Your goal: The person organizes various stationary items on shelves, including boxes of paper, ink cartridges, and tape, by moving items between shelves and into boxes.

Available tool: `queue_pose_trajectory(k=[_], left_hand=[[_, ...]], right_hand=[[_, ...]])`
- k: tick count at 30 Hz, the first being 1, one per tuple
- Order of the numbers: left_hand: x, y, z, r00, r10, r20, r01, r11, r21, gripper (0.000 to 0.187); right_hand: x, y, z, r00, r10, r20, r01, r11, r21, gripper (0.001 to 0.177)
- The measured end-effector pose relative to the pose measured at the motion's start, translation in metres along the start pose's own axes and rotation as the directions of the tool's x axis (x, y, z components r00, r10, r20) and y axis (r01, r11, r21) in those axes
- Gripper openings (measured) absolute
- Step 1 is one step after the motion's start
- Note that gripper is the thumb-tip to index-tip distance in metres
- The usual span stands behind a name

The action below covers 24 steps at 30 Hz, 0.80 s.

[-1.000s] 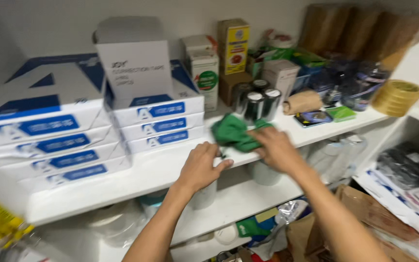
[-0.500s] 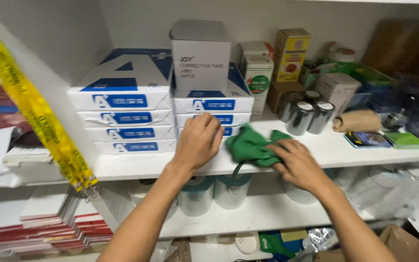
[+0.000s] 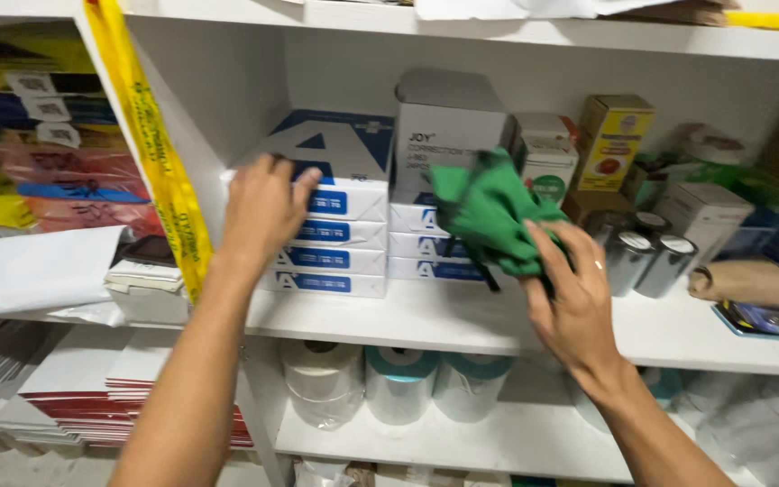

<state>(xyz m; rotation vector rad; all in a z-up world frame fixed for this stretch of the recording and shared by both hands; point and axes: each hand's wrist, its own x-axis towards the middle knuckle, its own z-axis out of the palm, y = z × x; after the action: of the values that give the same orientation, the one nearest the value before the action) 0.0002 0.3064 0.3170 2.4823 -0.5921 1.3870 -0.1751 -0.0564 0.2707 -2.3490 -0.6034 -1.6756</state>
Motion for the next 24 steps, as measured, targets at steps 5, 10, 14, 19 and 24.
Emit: queue_pose_trajectory(k=[5, 10, 14, 19, 24], left_hand=[[-0.027, -0.01, 0.041, 0.961, 0.121, -0.248, -0.096, 0.989, 0.11, 0.038], [-0.028, -0.019, 0.051, 0.985, 0.088, -0.148, -0.06, 0.982, 0.179, 0.045], [-0.026, -0.016, 0.034, 0.996, 0.084, -0.032, -0.078, 0.983, 0.164, 0.035], [-0.025, -0.009, 0.022, 0.98, 0.161, -0.114, -0.155, 0.986, 0.06, 0.054], [-0.023, 0.059, 0.005, 0.922, 0.009, -0.387, -0.088, 0.978, -0.187, 0.04]], right_hand=[[0.108, -0.069, 0.084, 0.973, -0.196, 0.119, 0.199, 0.98, -0.014, 0.048], [0.168, -0.087, 0.163, 0.891, 0.025, 0.453, 0.032, 0.992, -0.119, 0.036], [0.145, -0.077, 0.145, 0.902, -0.007, 0.431, 0.056, 0.993, -0.101, 0.04], [0.04, -0.044, 0.052, 0.877, -0.046, 0.478, 0.123, 0.984, -0.132, 0.049], [-0.07, 0.037, 0.021, 0.837, 0.071, 0.542, 0.148, 0.925, -0.35, 0.067]])
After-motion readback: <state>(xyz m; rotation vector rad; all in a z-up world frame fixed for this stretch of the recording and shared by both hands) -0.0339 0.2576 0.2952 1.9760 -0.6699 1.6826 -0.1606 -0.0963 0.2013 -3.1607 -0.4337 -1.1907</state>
